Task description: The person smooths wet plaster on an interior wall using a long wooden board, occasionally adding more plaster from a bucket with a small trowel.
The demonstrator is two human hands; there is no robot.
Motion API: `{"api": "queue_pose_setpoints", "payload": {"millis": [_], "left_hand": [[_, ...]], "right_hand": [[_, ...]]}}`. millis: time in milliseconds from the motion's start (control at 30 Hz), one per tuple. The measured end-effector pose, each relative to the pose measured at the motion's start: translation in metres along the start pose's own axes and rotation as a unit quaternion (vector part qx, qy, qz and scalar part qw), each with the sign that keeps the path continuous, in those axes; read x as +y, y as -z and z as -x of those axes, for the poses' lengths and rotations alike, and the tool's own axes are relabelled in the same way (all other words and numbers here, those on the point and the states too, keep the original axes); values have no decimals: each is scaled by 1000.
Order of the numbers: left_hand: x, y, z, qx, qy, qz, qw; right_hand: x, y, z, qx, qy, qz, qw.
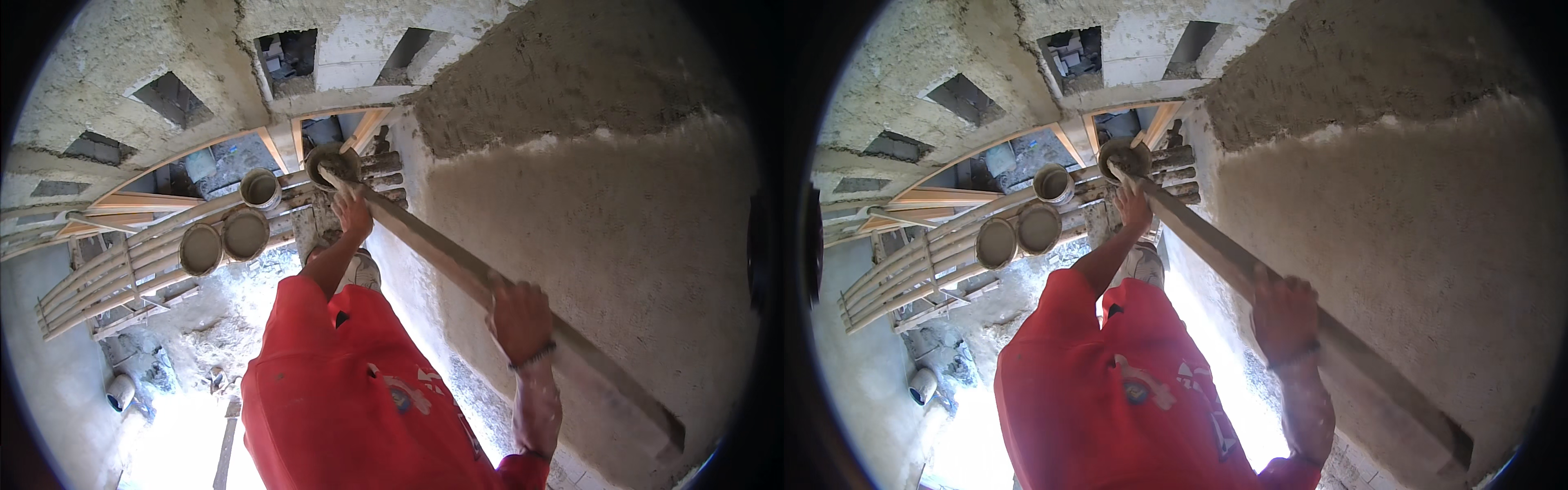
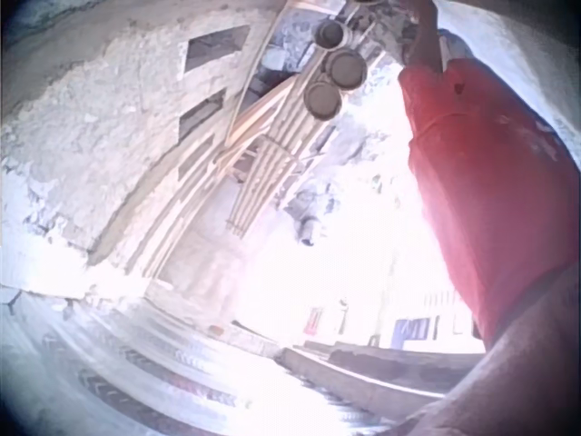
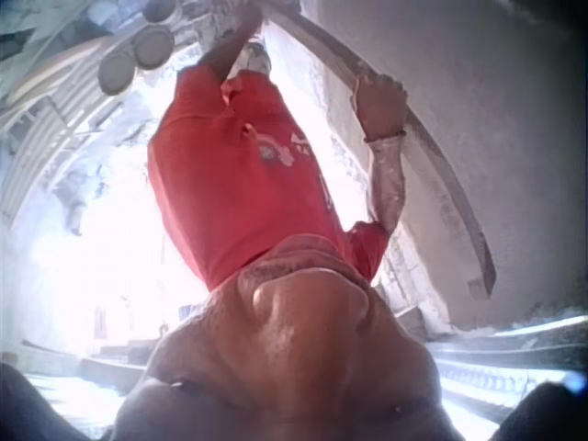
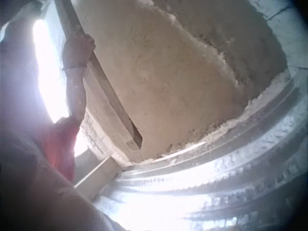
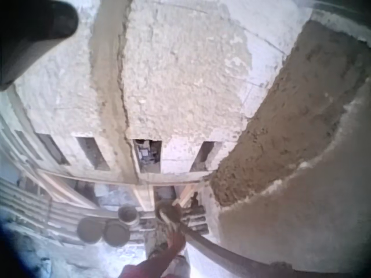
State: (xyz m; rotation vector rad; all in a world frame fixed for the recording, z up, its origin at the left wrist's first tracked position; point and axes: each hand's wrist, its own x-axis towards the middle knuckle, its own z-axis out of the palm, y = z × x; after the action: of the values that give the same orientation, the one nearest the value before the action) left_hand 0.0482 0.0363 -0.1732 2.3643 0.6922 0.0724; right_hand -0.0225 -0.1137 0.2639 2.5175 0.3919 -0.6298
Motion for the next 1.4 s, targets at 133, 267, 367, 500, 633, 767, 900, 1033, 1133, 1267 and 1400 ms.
{"api": "queue_pose_setpoints", "payload": {"millis": [133, 267, 367, 500, 633, 767, 900, 1033, 1133, 1267, 1400], "left_hand": [[20, -29, -24, -55, 468, 452, 757], [30, -51, -26, -189, 420, 751, 473], [51, -40, -22, -324, 412, 742, 417], [62, -68, -37, -316, 454, 697, 457], [63, -95, -41, -290, 450, 699, 474], [75, -68, -39, -252, 482, 643, 540], [75, -47, -45, -262, 482, 626, 554], [65, -35, -63, -287, 468, 626, 554], [77, -13, -65, -293, 489, 575, 587], [60, -21, -77, -308, 483, 571, 587], [24, -34, -98, -352, 467, 569, 578]], "right_hand": [[-23, -21, -108, 8, 33, -35, 999], [-42, -17, -148, -17, 24, -10, 1000], [-38, -19, -157, -29, 10, -10, 999], [-28, -7, -157, -26, 15, 11, 999], [-26, -20, -139, 144, 62, 73, 985], [-28, -27, -80, 206, 193, -210, 936], [-4, -52, -42, -112, 104, -308, 939], [28, -93, -36, -89, -29, -411, 907], [51, -79, -44, -17, -75, -584, 808], [57, -77, -71, 220, 74, -565, 792], [43, -44, -105, 193, 168, -766, 590]]}}
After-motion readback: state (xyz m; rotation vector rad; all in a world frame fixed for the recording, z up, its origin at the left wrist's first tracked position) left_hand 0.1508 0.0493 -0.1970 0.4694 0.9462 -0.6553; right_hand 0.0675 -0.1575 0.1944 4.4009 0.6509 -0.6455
